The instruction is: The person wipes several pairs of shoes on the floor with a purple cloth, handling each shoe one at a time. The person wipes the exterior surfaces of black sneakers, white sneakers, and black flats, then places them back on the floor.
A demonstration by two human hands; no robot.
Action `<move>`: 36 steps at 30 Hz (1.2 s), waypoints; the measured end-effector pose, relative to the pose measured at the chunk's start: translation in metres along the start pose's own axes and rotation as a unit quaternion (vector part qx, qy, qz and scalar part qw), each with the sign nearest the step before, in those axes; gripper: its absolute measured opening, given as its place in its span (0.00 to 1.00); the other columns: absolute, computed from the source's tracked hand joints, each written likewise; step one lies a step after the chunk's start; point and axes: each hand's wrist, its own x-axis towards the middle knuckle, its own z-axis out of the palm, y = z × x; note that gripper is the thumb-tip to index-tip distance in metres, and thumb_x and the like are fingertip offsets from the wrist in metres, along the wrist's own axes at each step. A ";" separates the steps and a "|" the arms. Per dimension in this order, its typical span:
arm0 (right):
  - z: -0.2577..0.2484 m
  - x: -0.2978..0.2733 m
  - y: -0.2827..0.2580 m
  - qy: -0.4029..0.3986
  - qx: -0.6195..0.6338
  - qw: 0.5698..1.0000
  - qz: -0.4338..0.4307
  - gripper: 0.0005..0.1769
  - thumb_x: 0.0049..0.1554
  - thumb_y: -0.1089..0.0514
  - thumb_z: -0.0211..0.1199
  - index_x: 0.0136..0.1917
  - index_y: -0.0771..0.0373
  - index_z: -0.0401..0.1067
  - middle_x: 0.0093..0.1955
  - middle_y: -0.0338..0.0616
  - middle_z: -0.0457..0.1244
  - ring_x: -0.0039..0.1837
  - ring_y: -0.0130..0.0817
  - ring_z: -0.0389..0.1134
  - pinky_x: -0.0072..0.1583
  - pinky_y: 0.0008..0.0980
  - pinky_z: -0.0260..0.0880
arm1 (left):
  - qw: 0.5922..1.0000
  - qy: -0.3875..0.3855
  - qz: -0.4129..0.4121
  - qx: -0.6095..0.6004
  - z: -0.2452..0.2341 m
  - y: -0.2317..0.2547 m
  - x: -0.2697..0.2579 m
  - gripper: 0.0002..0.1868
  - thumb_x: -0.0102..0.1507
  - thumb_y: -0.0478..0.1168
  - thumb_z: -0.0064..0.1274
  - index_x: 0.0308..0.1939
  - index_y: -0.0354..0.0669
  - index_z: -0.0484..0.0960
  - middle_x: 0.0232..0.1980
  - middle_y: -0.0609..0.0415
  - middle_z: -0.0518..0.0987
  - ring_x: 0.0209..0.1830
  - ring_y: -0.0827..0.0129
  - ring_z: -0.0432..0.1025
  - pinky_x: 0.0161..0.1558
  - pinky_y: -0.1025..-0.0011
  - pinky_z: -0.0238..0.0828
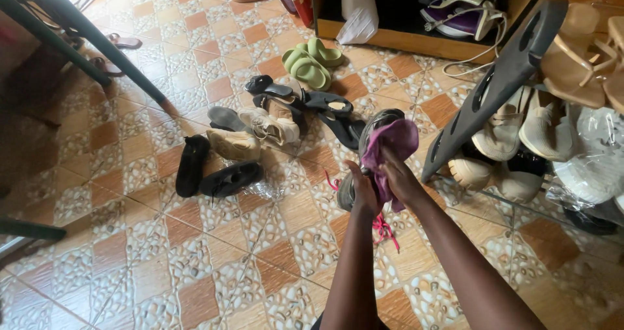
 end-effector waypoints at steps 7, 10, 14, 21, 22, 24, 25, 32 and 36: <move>-0.028 0.029 0.052 -0.022 0.119 0.991 0.052 0.26 0.68 0.57 0.48 0.76 0.68 0.60 0.77 0.49 0.57 0.74 0.33 0.59 0.73 0.33 0.57 | 0.991 0.036 0.028 0.129 -0.069 -0.053 0.030 0.47 0.62 0.77 0.33 0.70 0.46 0.72 0.61 0.59 0.80 0.60 0.75 0.74 0.63 0.75 0.71; -0.032 0.080 0.022 0.016 -0.240 0.961 -0.134 0.25 0.65 0.54 0.54 0.73 0.66 0.65 0.73 0.57 0.59 0.75 0.51 0.59 0.74 0.39 0.59 | 0.947 -0.101 0.069 0.298 -0.088 -0.083 0.042 0.34 0.76 0.59 0.38 0.36 0.25 0.67 0.31 0.47 0.65 0.29 0.64 0.58 0.38 0.62 0.59; -0.052 0.112 -0.038 0.087 -0.393 0.912 0.072 0.19 0.62 0.56 0.50 0.61 0.58 0.77 0.82 0.42 0.51 0.86 0.50 0.34 0.80 0.53 0.31 | 0.843 -0.120 0.100 0.514 0.063 -0.017 -0.032 0.34 0.75 0.63 0.36 0.46 0.30 0.73 0.38 0.53 0.74 0.39 0.66 0.67 0.45 0.64 0.67; -0.015 0.033 0.003 -0.056 -0.056 0.997 0.011 0.22 0.61 0.61 0.44 0.59 0.67 0.76 0.70 0.50 0.65 0.84 0.39 0.46 0.77 0.40 0.51 | 0.792 0.008 0.010 0.610 0.003 -0.005 -0.014 0.39 0.72 0.66 0.28 0.32 0.33 0.75 0.26 0.52 0.71 0.29 0.67 0.64 0.35 0.65 0.63; -0.009 0.021 0.005 -0.058 -0.056 0.997 0.011 0.22 0.61 0.61 0.44 0.59 0.67 0.76 0.70 0.50 0.65 0.84 0.39 0.46 0.77 0.40 0.51 | 0.792 0.010 0.010 0.610 -0.019 -0.013 -0.007 0.39 0.72 0.66 0.28 0.32 0.33 0.75 0.26 0.52 0.71 0.29 0.67 0.64 0.35 0.65 0.63; 0.002 -0.003 0.005 0.020 -0.023 0.999 -0.025 0.20 0.62 0.59 0.47 0.55 0.69 0.78 0.66 0.50 0.67 0.72 0.39 0.64 0.75 0.35 0.57 | 0.847 0.003 0.021 0.531 -0.061 -0.029 0.007 0.45 0.80 0.71 0.24 0.37 0.30 0.74 0.33 0.53 0.68 0.33 0.69 0.58 0.35 0.66 0.56; 0.009 -0.013 -0.009 0.018 -0.023 0.999 -0.023 0.20 0.62 0.59 0.47 0.55 0.69 0.78 0.66 0.50 0.67 0.72 0.39 0.64 0.75 0.35 0.57 | 0.848 0.005 0.021 0.530 -0.068 -0.035 0.011 0.45 0.80 0.71 0.24 0.37 0.30 0.74 0.33 0.53 0.68 0.33 0.69 0.58 0.35 0.66 0.56; 0.004 -0.033 -0.034 0.141 0.228 0.963 0.002 0.16 0.61 0.59 0.50 0.46 0.71 0.76 0.51 0.53 0.70 0.54 0.36 0.71 0.60 0.33 0.67 | 0.971 0.035 -0.023 0.237 -0.040 -0.044 0.026 0.42 0.65 0.74 0.27 0.64 0.47 0.73 0.44 0.62 0.76 0.38 0.79 0.68 0.39 0.77 0.65; -0.052 0.030 -0.035 0.331 0.244 0.904 0.114 0.13 0.65 0.51 0.54 0.49 0.64 0.69 0.46 0.44 0.63 0.44 0.34 0.64 0.49 0.40 0.67 | 0.883 -0.024 -0.022 0.469 -0.116 -0.072 0.050 0.43 0.80 0.66 0.42 0.46 0.16 0.75 0.38 0.49 0.68 0.37 0.67 0.58 0.39 0.65 0.60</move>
